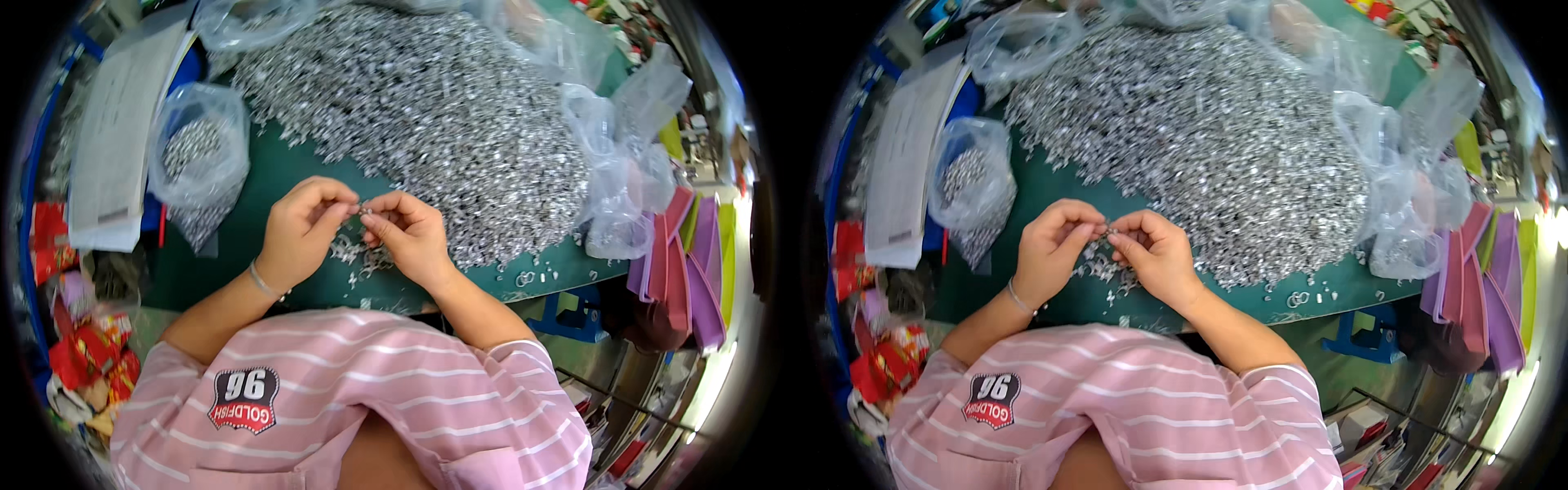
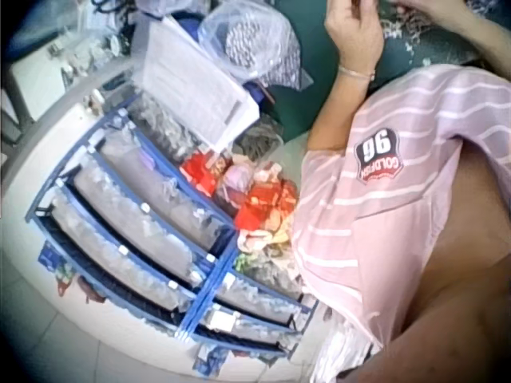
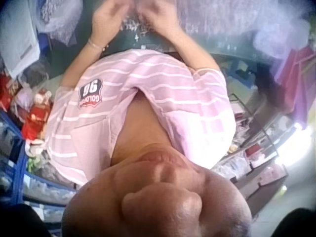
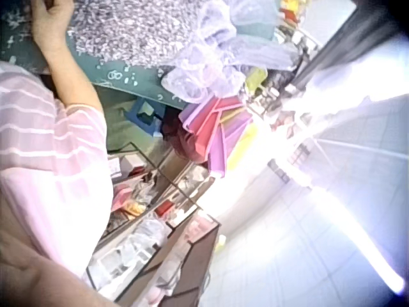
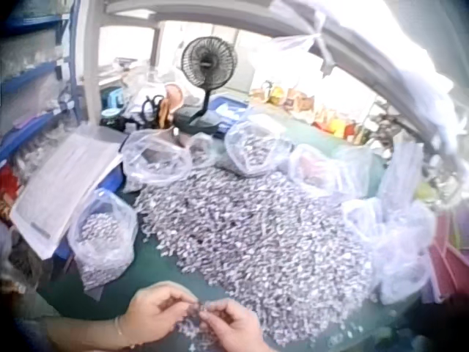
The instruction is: The person sits at a green workbench and assembles small silver metal components by hand. They pick up individual parts from a large pile, connect them together, and place the finished items into a clear plastic bag.
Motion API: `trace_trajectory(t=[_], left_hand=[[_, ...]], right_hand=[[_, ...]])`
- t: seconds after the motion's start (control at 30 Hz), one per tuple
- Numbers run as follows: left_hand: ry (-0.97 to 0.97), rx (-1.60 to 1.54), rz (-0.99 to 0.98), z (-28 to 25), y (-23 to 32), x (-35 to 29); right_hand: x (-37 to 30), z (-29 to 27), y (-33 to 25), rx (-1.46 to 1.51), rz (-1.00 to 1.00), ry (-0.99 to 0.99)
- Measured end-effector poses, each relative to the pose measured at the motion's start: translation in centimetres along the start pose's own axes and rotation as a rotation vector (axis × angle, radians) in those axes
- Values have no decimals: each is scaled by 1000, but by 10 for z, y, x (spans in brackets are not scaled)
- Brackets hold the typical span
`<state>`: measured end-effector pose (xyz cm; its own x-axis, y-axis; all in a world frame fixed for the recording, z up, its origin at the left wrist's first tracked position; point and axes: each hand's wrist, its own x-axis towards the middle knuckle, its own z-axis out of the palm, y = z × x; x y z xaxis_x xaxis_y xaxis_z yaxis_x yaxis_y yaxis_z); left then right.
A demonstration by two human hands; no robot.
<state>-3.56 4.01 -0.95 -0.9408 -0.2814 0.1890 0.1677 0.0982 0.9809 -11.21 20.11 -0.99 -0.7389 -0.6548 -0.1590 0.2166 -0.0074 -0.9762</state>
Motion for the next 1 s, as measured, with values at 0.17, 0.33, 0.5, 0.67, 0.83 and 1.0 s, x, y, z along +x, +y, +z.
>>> trace_trajectory(t=[0.17,0.33,0.5,0.67,0.83,1.0], left_hand=[[-42,221,90,-6,1,7],[12,188,39,-5,-5,4],[32,187,23,-15,-8,0],[-7,392,108,-16,4,1],[-244,677,251,-14,3,0],[-233,632,189,-17,5,-1]], right_hand=[[-1,-48,-21,80,-117,210],[-6,-91,-55,21,-277,390],[-8,-123,-91,91,-522,606],[-14,-134,-101,68,-492,584],[-9,-123,-94,68,-305,429],[-5,-121,-93,86,-270,377]])
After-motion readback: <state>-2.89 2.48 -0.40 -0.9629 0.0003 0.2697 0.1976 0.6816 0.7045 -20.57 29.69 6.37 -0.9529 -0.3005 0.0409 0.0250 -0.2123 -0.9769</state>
